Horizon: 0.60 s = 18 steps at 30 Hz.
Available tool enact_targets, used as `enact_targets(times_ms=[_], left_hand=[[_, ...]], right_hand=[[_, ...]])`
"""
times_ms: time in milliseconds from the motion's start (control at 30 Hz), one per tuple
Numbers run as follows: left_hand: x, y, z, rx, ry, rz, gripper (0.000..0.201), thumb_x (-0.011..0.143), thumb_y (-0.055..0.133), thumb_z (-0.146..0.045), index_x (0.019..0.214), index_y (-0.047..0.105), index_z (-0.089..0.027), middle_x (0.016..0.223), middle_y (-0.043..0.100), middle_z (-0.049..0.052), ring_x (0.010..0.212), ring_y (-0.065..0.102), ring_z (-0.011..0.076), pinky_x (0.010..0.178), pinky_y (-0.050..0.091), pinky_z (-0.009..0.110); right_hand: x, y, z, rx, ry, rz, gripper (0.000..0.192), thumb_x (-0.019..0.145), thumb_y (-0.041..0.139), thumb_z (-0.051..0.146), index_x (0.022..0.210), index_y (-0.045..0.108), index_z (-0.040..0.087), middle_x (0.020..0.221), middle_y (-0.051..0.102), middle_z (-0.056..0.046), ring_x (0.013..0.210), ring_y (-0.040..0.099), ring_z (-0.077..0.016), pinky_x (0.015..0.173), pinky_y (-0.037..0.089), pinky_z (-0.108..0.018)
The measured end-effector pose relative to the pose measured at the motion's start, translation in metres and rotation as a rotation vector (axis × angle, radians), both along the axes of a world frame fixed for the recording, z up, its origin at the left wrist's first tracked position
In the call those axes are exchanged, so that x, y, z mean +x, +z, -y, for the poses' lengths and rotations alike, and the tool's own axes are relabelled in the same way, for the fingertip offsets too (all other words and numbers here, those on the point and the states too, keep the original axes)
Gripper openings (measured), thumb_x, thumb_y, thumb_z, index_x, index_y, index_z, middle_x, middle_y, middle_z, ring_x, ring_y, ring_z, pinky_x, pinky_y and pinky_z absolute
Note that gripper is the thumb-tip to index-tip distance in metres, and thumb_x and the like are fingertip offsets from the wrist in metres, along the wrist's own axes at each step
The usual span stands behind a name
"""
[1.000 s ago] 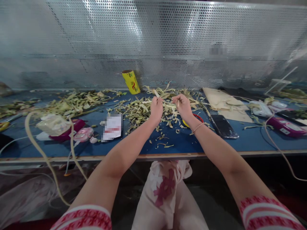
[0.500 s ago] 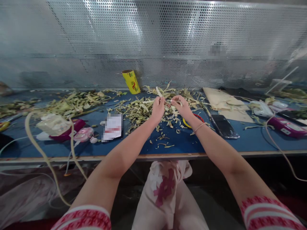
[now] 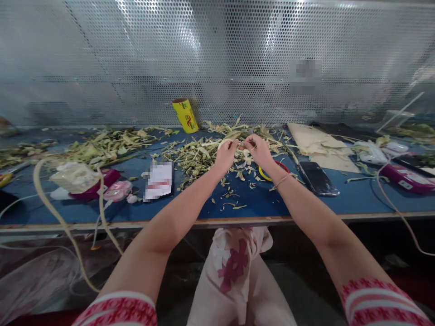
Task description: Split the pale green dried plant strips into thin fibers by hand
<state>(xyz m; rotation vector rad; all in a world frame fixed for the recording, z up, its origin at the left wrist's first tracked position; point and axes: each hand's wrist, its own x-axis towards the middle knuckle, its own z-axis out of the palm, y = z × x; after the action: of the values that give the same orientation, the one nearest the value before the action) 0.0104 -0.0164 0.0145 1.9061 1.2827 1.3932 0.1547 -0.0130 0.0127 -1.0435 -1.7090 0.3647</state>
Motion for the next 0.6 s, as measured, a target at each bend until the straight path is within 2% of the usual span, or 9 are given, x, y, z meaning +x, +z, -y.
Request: enact_targets(times_ms=[133, 233, 300, 400, 500, 600], left_hand=[[-0.001, 0.001, 0.002, -0.008, 0.008, -0.005, 0.030, 0.093, 0.043, -0.035, 0.080, 0.064, -0.017, 0.088, 0.066, 0.005, 0.082, 0.058, 0.0158, 0.080, 0.043, 0.027], [-0.001, 0.001, 0.002, 0.011, 0.024, -0.003, 0.029, 0.093, 0.044, -0.033, 0.082, 0.065, -0.017, 0.089, 0.067, 0.005, 0.086, 0.059, 0.0170, 0.082, 0.043, 0.027], [0.000, 0.002, 0.002, 0.026, 0.019, 0.008, 0.027, 0.093, 0.044, -0.031, 0.082, 0.065, -0.017, 0.093, 0.068, 0.006, 0.090, 0.060, 0.0175, 0.085, 0.043, 0.027], [0.000, 0.002, 0.002, 0.036, -0.019, -0.008, 0.026, 0.092, 0.045, -0.029, 0.081, 0.065, -0.017, 0.093, 0.070, 0.007, 0.091, 0.062, 0.0179, 0.087, 0.044, 0.028], [0.000, 0.001, 0.001, 0.092, -0.050, -0.047, 0.025, 0.091, 0.047, -0.029, 0.079, 0.066, -0.019, 0.090, 0.071, 0.006, 0.088, 0.062, 0.0181, 0.084, 0.045, 0.029], [0.000, -0.001, 0.000, 0.136, -0.059, -0.050, 0.021, 0.090, 0.049, -0.028, 0.080, 0.065, -0.019, 0.088, 0.071, 0.005, 0.084, 0.061, 0.0176, 0.079, 0.046, 0.028]], right_hand=[[0.003, 0.004, 0.004, 0.161, -0.136, 0.194, 0.020, 0.087, 0.053, 0.035, 0.073, 0.053, 0.020, 0.081, 0.064, -0.007, 0.083, 0.057, -0.0225, 0.085, 0.042, -0.039], [0.003, 0.006, 0.007, 0.228, -0.123, 0.232, 0.019, 0.088, 0.052, 0.031, 0.073, 0.054, 0.020, 0.084, 0.064, -0.008, 0.085, 0.057, -0.0219, 0.084, 0.043, -0.038], [0.001, 0.007, 0.009, 0.191, -0.094, 0.176, 0.016, 0.088, 0.052, 0.028, 0.073, 0.053, 0.021, 0.082, 0.063, -0.007, 0.079, 0.057, -0.0202, 0.078, 0.045, -0.035], [-0.003, 0.006, 0.010, 0.049, -0.053, 0.017, 0.012, 0.086, 0.052, 0.027, 0.075, 0.051, 0.022, 0.071, 0.061, -0.003, 0.062, 0.055, -0.0168, 0.065, 0.047, -0.032], [-0.007, 0.006, 0.010, -0.062, -0.020, -0.126, 0.012, 0.087, 0.051, 0.027, 0.077, 0.048, 0.022, 0.064, 0.058, 0.000, 0.052, 0.052, -0.0150, 0.056, 0.046, -0.031], [-0.009, 0.005, 0.010, -0.119, 0.005, -0.164, 0.012, 0.088, 0.050, 0.028, 0.078, 0.046, 0.023, 0.057, 0.054, 0.002, 0.049, 0.051, -0.0144, 0.052, 0.044, -0.029]])
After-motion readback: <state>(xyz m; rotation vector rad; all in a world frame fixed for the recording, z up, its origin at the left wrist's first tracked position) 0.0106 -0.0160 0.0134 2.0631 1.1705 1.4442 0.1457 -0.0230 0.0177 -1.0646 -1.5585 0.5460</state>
